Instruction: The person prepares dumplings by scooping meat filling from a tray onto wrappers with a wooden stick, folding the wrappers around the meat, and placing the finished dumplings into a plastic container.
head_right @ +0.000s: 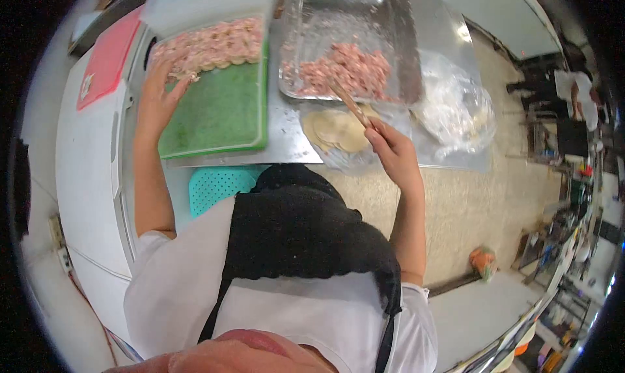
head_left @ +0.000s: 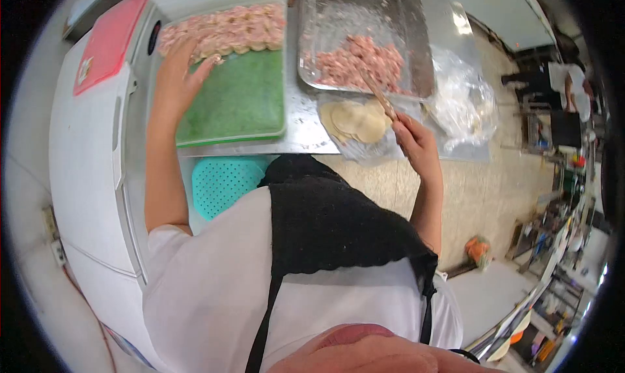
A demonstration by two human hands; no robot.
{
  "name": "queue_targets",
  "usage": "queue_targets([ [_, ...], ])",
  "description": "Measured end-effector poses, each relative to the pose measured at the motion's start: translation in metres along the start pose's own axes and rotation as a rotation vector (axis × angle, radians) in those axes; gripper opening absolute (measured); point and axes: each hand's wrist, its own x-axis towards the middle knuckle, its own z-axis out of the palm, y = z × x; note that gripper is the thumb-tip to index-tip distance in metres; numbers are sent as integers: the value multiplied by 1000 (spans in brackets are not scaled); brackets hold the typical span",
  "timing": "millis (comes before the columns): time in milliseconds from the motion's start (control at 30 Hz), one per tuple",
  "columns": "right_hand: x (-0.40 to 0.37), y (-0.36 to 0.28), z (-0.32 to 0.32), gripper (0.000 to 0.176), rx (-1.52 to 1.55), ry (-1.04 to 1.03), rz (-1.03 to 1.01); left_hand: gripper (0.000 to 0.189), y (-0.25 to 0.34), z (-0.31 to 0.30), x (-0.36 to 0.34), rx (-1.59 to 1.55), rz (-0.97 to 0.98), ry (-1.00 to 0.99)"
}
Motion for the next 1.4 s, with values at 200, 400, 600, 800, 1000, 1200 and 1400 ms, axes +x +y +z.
queue_targets([
  [200, -22, 22, -43, 36, 21, 5, -74, 29, 146, 83, -34, -747, 120, -234],
  [400, -62, 40, -124, 37, -63, -44, -34, 28, 208, 203, -58, -376, 241, -136],
  [600, -78, 85, -192, 39, -1, -115, -75, 18, 208, 241, -63, -299, -80, -61],
  [800, -73, 103, -220, 38, -101, -257, -150, 22, 223, 226, -57, -413, -228, 147],
  [1000, -49, 84, -214, 35, -35, -367, -53, 21, 220, 212, -41, -514, -517, 210],
  [1200, -5, 89, -187, 31, -218, -296, -254, 25, 212, 213, -38, -1300, -650, 296],
  [1400, 53, 45, -143, 33, -358, -262, -282, 22, 217, 209, -30, -1162, -550, -52],
])
